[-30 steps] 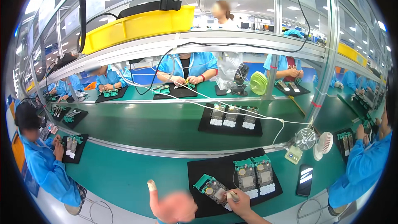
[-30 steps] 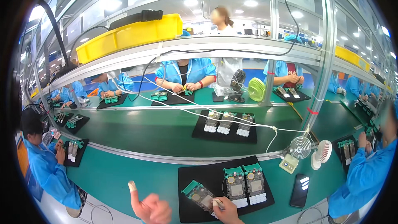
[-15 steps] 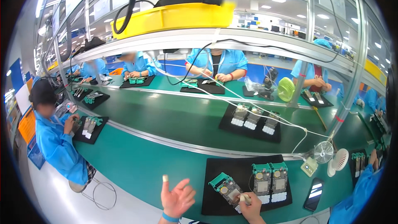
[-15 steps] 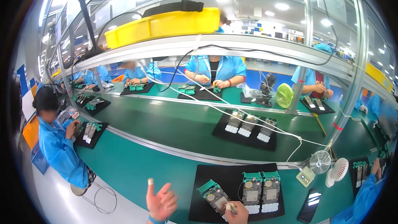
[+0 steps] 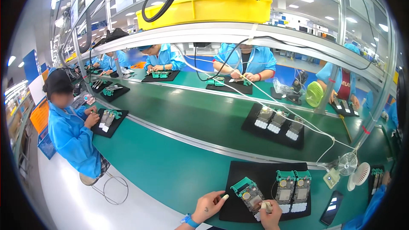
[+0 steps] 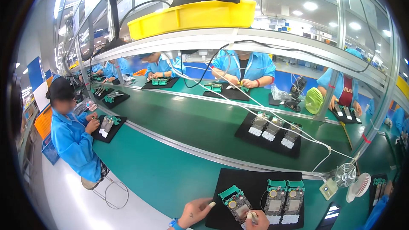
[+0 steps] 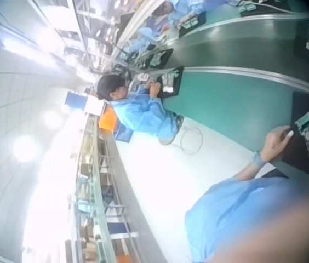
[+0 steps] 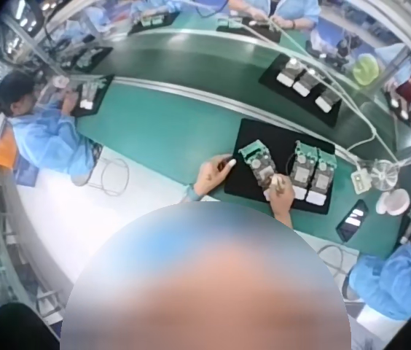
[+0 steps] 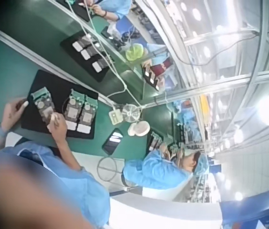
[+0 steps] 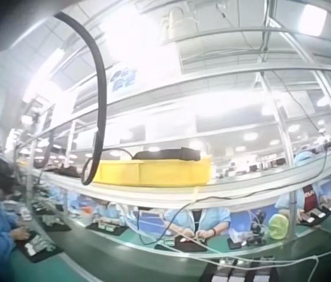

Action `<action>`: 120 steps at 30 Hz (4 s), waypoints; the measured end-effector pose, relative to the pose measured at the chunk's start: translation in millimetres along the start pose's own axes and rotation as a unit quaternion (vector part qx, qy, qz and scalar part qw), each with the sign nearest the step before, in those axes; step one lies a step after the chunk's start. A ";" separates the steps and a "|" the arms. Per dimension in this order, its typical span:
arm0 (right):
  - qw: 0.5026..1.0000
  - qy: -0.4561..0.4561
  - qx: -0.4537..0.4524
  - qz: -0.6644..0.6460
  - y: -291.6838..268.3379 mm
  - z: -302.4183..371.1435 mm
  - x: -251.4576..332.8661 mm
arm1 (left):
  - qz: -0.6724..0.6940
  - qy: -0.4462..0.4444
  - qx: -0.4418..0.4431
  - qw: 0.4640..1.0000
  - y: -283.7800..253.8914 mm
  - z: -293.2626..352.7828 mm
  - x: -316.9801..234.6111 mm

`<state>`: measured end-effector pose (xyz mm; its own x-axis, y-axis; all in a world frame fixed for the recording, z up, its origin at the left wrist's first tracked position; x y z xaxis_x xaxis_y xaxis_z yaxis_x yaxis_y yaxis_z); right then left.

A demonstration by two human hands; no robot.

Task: The recorder is assembling electronic circuit boards into their respective housings on a factory production line.

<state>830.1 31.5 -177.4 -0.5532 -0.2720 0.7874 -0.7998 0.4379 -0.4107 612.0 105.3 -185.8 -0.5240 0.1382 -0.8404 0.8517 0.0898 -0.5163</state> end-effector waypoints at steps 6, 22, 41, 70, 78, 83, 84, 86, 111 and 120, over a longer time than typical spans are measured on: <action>1.000 0.011 -0.001 -0.002 -0.8 -1.5 -6.3 | 0.017 0.005 0.007 1.000 6.0 -0.7 2.3; 0.998 -0.034 -0.028 -0.044 4.8 4.9 -23.8 | 0.006 0.016 0.010 1.000 4.2 -0.4 -0.1; 0.993 -0.057 -0.031 -0.101 5.5 3.9 -38.4 | 0.036 0.019 -0.002 0.999 11.4 -2.3 1.3; 0.997 0.013 -0.042 -0.063 1.8 3.4 -57.6 | 0.028 0.067 -0.009 0.997 12.2 -5.2 -1.4; 0.998 -0.011 -0.046 -0.045 -2.2 3.6 -63.7 | 0.018 0.068 0.010 0.997 19.1 -8.1 -0.6; 0.999 0.001 -0.036 -0.034 -5.0 2.1 -58.6 | 0.017 0.062 0.011 0.998 17.8 -6.2 -4.9; 0.999 0.004 -0.035 -0.034 -5.1 2.3 -58.1 | 0.016 0.061 0.012 0.998 18.7 -5.9 -4.9; 0.998 0.014 -0.044 -0.052 -5.0 1.7 -57.6 | 0.012 0.060 0.014 0.998 19.3 -6.2 -5.7; 0.999 -0.019 -0.012 -0.035 -25.2 -16.3 -33.9 | 0.013 0.052 0.025 0.998 31.6 -7.3 -21.2; 0.995 0.011 -0.029 -0.099 -35.5 -3.0 -61.8 | 0.076 0.019 -0.003 0.997 42.1 -4.9 -26.9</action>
<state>893.3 35.3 -210.1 -0.3802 -0.3393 0.8604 -0.8775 0.4264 -0.2196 662.0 110.2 -184.1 -0.3885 0.1888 -0.9019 0.9214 0.0715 -0.3819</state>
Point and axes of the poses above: each hand's wrist, its own z-axis away from the middle knuckle, its own y-axis out of the palm, x = y × z, the point moved 2 cm from there along -z, towards the middle knuckle, and after that the axes turned 11 degrees about -y, right-handed, at the moved point
